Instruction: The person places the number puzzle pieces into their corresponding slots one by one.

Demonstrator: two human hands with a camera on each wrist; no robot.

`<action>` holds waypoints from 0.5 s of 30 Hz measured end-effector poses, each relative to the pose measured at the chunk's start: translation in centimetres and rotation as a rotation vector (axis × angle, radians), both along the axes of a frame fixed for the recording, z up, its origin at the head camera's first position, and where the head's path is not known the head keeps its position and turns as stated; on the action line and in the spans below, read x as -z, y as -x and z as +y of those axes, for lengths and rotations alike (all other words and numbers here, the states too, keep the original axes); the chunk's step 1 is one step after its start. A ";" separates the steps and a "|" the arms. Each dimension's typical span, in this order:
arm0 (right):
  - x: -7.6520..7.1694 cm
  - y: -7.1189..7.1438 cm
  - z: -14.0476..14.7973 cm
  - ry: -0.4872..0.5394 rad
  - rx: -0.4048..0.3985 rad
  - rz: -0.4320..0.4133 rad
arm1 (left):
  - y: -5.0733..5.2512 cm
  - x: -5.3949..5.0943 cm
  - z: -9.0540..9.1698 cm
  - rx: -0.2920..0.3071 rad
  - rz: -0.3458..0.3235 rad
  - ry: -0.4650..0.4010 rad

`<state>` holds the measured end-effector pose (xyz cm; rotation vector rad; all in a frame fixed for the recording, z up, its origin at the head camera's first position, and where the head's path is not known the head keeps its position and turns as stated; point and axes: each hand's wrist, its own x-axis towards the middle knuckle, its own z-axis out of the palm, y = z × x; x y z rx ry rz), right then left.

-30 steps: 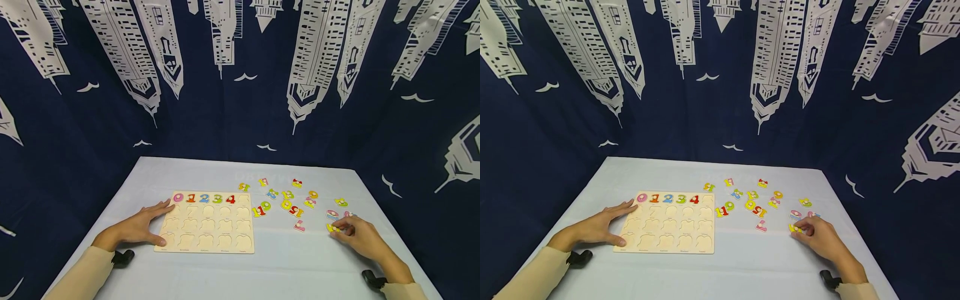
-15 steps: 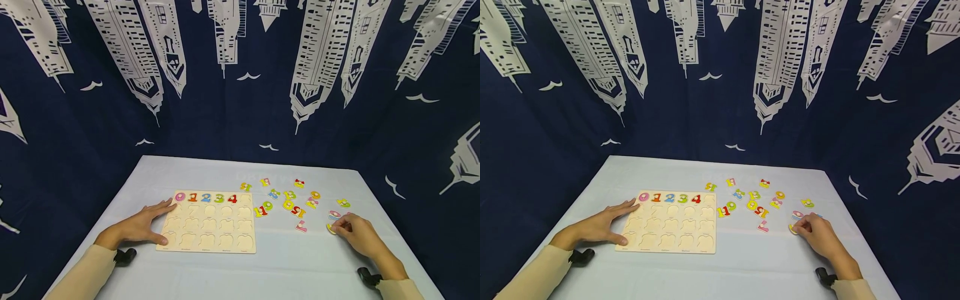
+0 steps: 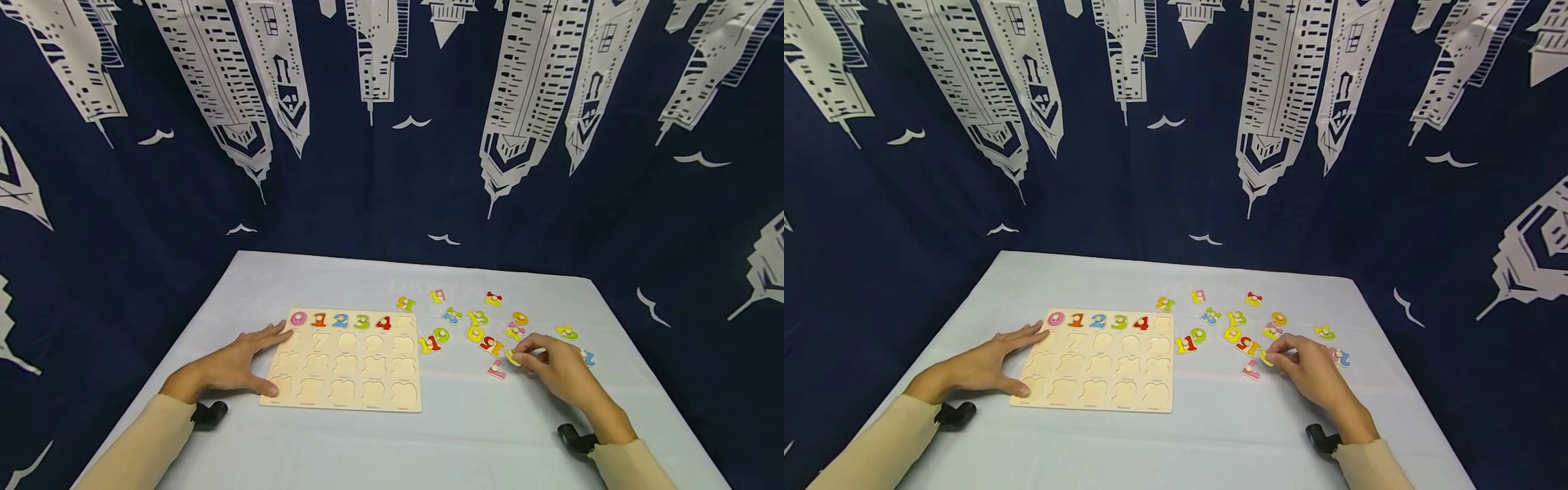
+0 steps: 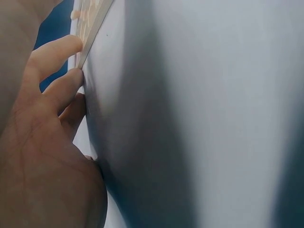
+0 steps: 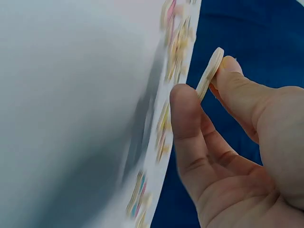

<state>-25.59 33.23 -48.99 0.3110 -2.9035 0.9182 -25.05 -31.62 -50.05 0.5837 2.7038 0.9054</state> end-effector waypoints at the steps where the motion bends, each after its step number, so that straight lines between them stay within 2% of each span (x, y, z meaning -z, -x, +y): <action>1: -0.1 0.2 -0.6 0.006 -0.012 0.007 | 0.0 0.0 0.0 -0.001 -0.002 0.002; 15: -1.4 3.9 -9.9 0.081 -0.160 0.048 | 0.0 0.1 0.0 0.006 0.009 0.010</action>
